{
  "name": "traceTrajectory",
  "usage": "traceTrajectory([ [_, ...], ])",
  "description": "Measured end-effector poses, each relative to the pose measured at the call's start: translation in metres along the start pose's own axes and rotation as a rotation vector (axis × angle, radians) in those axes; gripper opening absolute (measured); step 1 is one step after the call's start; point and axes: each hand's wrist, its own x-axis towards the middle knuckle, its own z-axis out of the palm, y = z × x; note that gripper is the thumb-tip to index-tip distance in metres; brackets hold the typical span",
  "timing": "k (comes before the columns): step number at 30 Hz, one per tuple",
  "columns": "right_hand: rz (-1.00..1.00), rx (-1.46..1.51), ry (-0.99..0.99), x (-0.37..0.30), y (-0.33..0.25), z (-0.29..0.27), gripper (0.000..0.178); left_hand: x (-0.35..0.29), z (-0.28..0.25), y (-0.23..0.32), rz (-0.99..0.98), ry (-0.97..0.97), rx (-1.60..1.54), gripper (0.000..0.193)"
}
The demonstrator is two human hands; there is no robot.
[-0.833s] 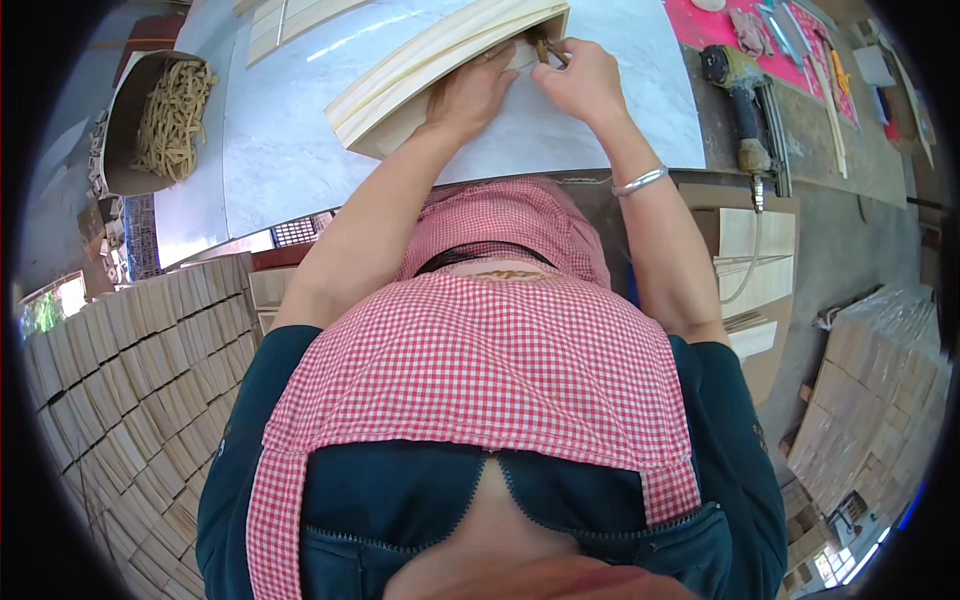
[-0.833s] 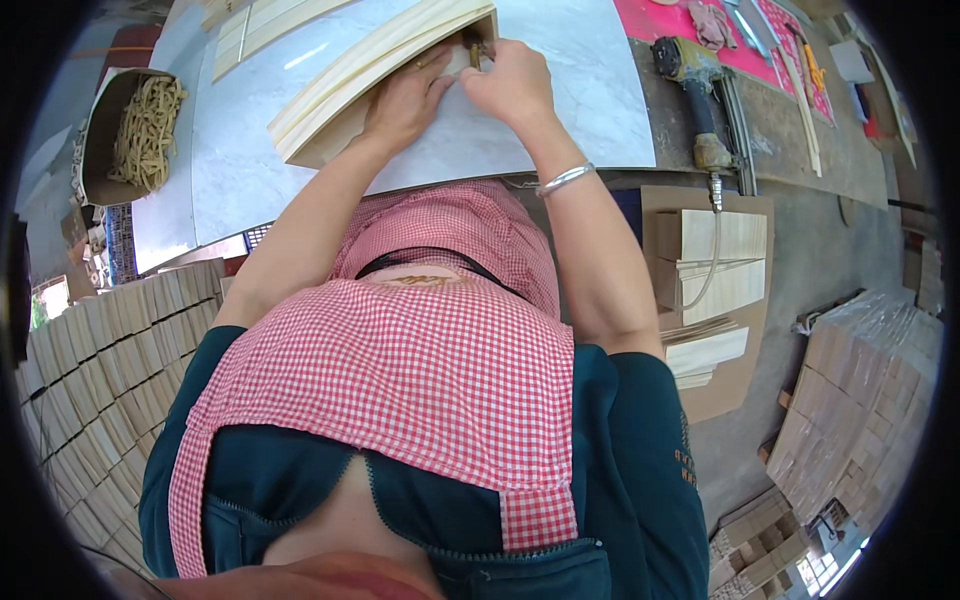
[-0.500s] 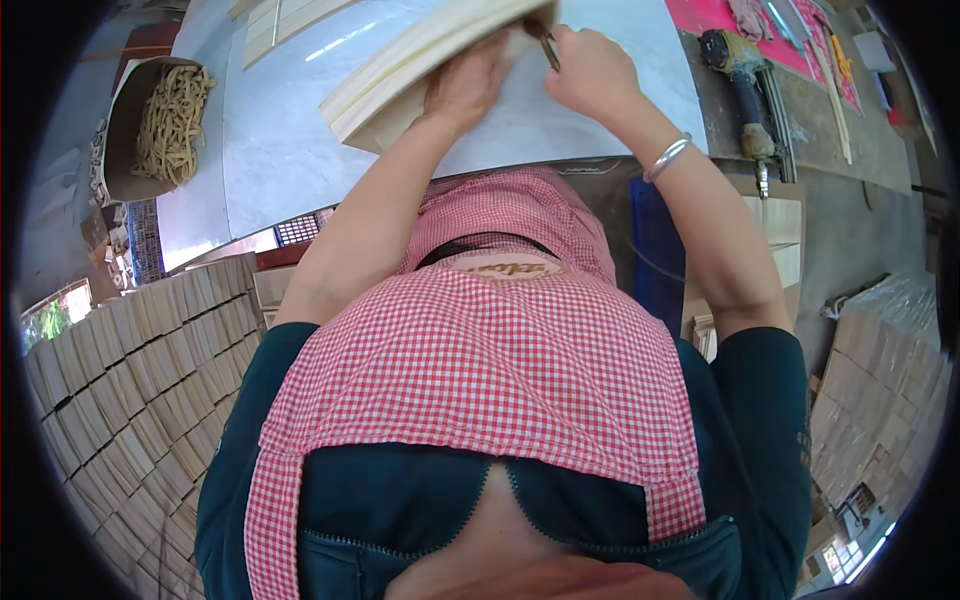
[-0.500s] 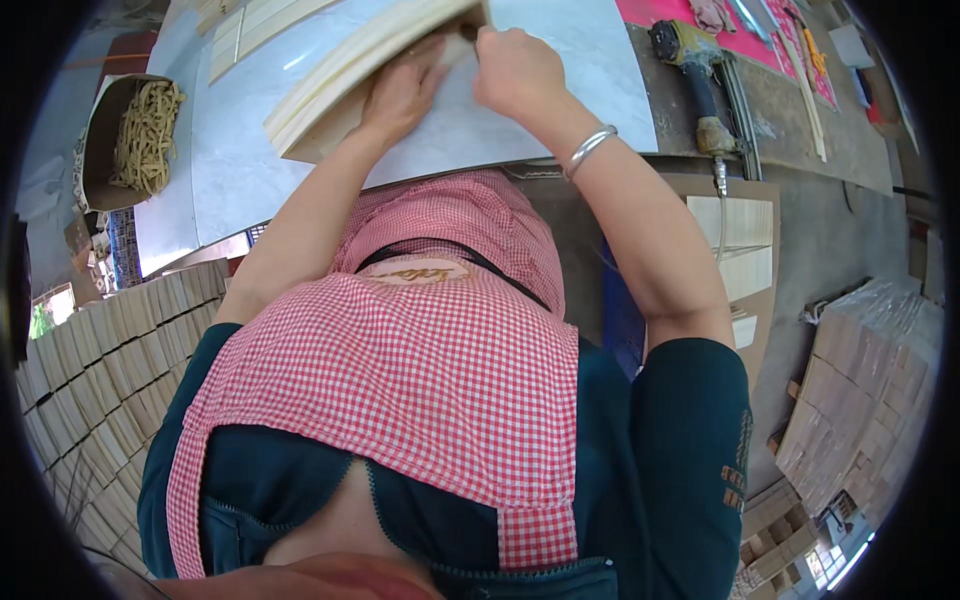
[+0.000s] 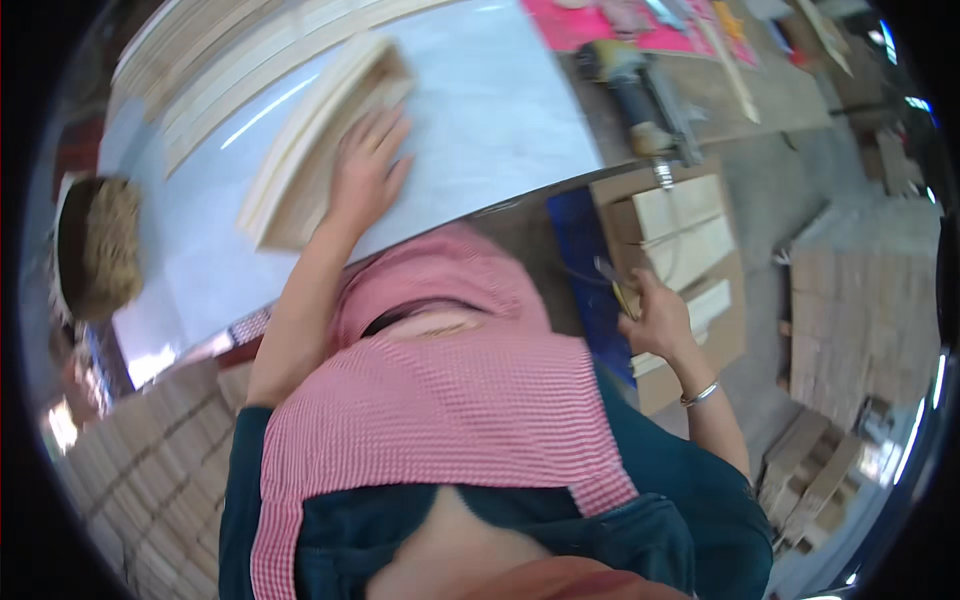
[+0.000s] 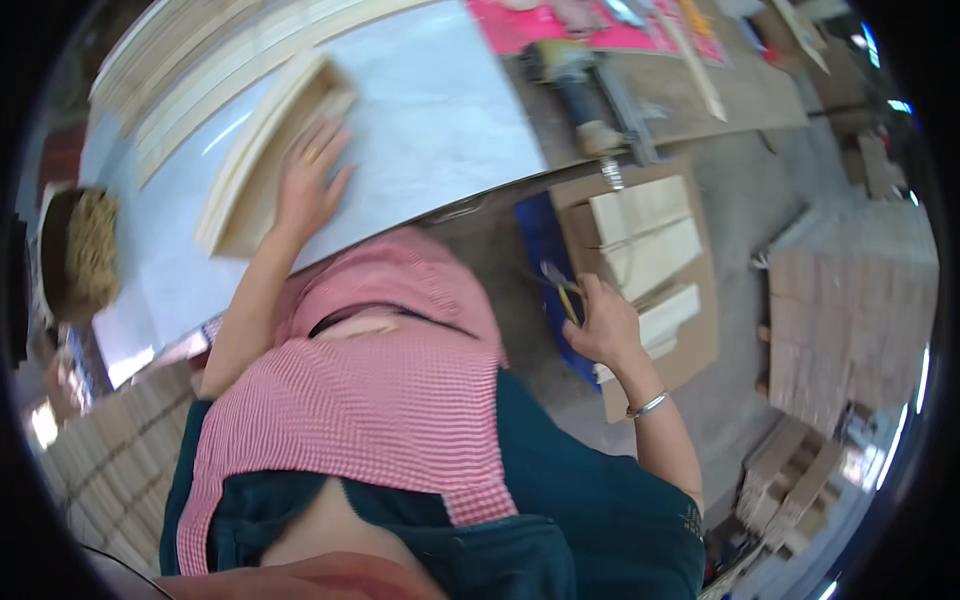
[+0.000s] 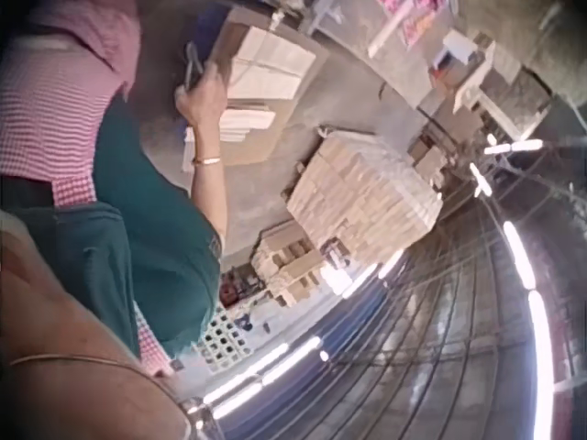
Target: Assemble thin wooden boxes by applying glue and using a pneumatic nail gun to secure wood slats.
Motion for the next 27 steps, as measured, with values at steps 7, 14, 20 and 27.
traceTrajectory([
  [7, 0.336, 0.268, 0.816, 0.139, 0.074, -0.084, 0.054, -0.011, -0.092, 0.038, 0.022, 0.177, 0.219, 0.052],
  [14, 0.472, -0.174, 0.396, 0.266, 0.232, -0.112, 0.071, -0.010, -0.134, -0.052, -0.533, -0.095, 0.290, 0.081],
  [20, 0.304, -0.352, 0.542, 0.350, 0.154, -0.137, 0.066, -0.047, -0.113, -0.047, -0.627, -0.177, 0.359, 0.055],
  [27, -0.470, 0.183, 0.538, 0.342, -0.061, -0.121, 0.032, -0.070, -0.118, -0.048, -0.514, -0.261, 0.416, 0.031],
])
